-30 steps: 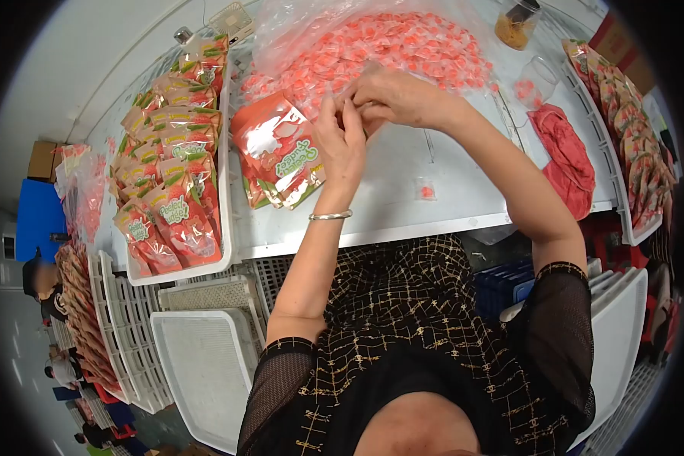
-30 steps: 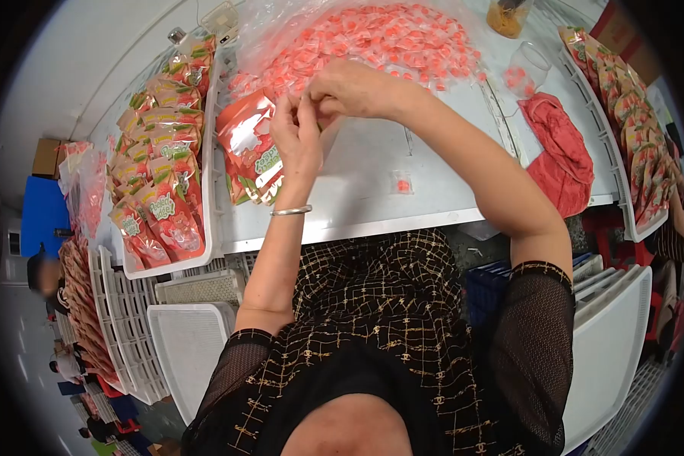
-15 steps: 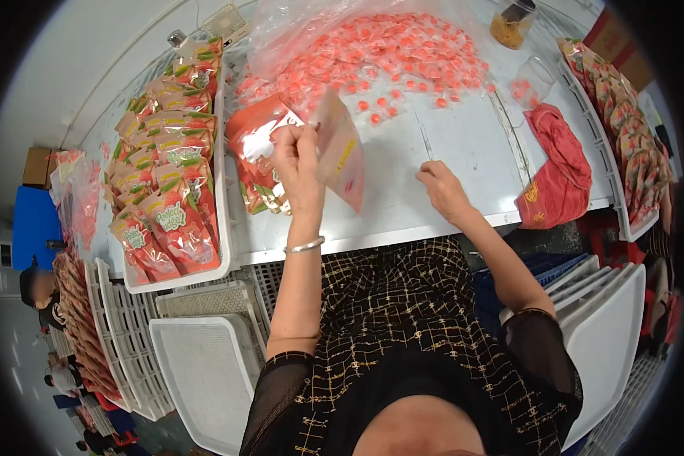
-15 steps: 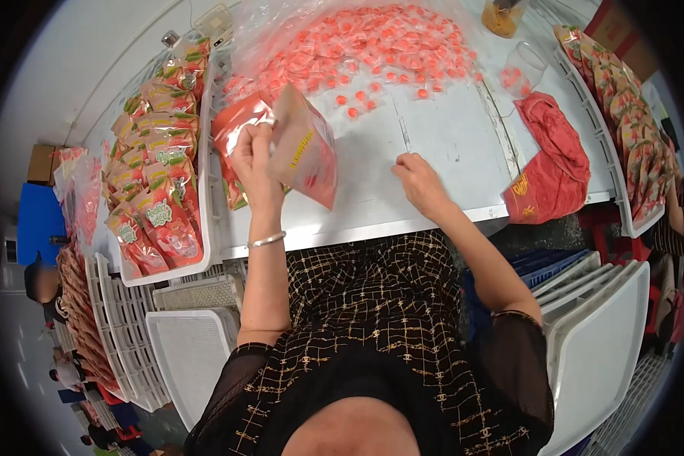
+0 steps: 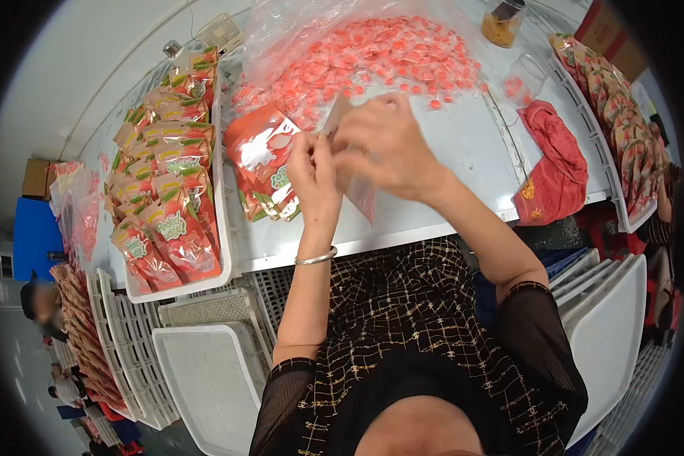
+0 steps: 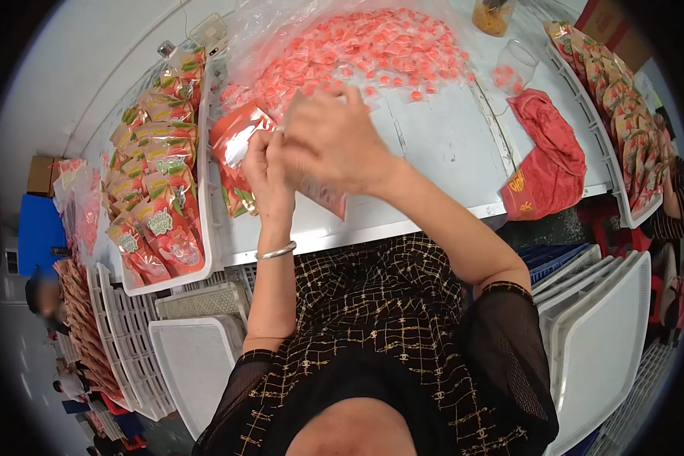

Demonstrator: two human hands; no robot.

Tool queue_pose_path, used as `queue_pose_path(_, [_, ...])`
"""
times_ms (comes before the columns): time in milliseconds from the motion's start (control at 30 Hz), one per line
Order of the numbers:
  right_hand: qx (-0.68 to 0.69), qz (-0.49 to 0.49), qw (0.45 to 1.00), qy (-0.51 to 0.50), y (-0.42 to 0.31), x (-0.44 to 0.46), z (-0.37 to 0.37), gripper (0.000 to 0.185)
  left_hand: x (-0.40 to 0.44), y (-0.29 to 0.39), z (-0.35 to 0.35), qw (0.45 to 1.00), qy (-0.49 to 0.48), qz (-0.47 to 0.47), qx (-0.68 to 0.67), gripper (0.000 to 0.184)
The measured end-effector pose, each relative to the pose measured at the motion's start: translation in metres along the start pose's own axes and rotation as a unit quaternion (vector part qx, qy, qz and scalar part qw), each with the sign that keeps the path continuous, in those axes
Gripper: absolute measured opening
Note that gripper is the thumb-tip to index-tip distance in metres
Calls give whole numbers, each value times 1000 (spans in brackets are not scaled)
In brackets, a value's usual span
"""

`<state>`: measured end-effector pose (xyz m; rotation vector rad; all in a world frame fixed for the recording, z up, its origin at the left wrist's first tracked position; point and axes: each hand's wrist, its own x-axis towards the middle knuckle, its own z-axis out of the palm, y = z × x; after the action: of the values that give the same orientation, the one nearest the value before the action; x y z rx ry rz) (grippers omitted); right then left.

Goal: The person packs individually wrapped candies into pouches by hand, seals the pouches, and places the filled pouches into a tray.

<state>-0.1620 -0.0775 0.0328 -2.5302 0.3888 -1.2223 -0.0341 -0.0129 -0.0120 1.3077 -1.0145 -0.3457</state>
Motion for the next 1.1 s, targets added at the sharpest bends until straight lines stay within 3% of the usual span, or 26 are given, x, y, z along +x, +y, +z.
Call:
queue_pose_path(67, [-92, -3, 981, -170, -2, -13, 16, 28, 1, -3, -3, 999, 18, 33, -3, 21])
queue_pose_path(100, [-91, -5, 971, -223, 1, -16, 14, 43, -2, -1, -5, 998, 47, 4, -44, 21])
queue_pose_path(133, [-93, -6, 971, -222, 8, -15, 10, 43, -3, 2, -9, 998, 47, 5, -46, 21])
queue_pose_path(167, [144, 68, 968, -193, 20, -13, 6, 49, -5, 3, -18, 998, 50, -19, -33, 21])
queue_pose_path(200, [374, 139, 904, -152, 34, -9, 2, 56, -4, 4, -27, 997, 53, -44, -18, 21])
queue_pose_path(233, [511, 163, 841, -69, 52, 1, -4, 63, 0, -6, -35, 997, 75, 6, -3, 22])
queue_pose_path(300, [307, 243, 920, 11, 98, 17, -8, 49, 1, 0, -52, 994, 92, -13, -66, 23])
queue_pose_path(367, [107, 279, 952, -70, 169, 3, 47, 49, -3, 17, -52, 985, 103, -39, -136, 25])
queue_pose_path(433, [-105, 301, 942, -104, 186, -24, 102, 46, -9, 17, -48, 992, 77, -32, -99, 25])
queue_pose_path(467, [-106, 302, 942, -100, 187, -33, 115, 46, -10, 17, -46, 996, 55, -28, -61, 26])
queue_pose_path(533, [-295, 188, 929, -124, 176, -54, 133, 41, -12, 18, -44, 994, 41, -35, -92, 26])
queue_pose_path(667, [-236, 224, 934, -147, 162, -84, 127, 39, -8, 20, -50, 978, 60, -87, -181, 27])
queue_pose_path(767, [-147, 237, 959, -56, 161, -99, 98, 34, -6, 18, -49, 979, 58, -86, -174, 28])
queue_pose_path(867, [-88, 280, 952, 84, 216, -98, 56, 29, -8, 17, -49, 985, 43, -74, -149, 28])
queue_pose_path(900, [-88, 279, 953, 83, 225, -107, 43, 29, -9, 17, -49, 985, 35, -76, -149, 28])
queue_pose_path(967, [-172, 335, 923, -78, 230, -111, 23, 35, -11, 17, -49, 982, 38, -82, -164, 27])
queue_pose_path(1100, [-81, 286, 955, 8, 224, -91, 48, 39, -9, 17, -47, 979, 48, -102, -170, 27])
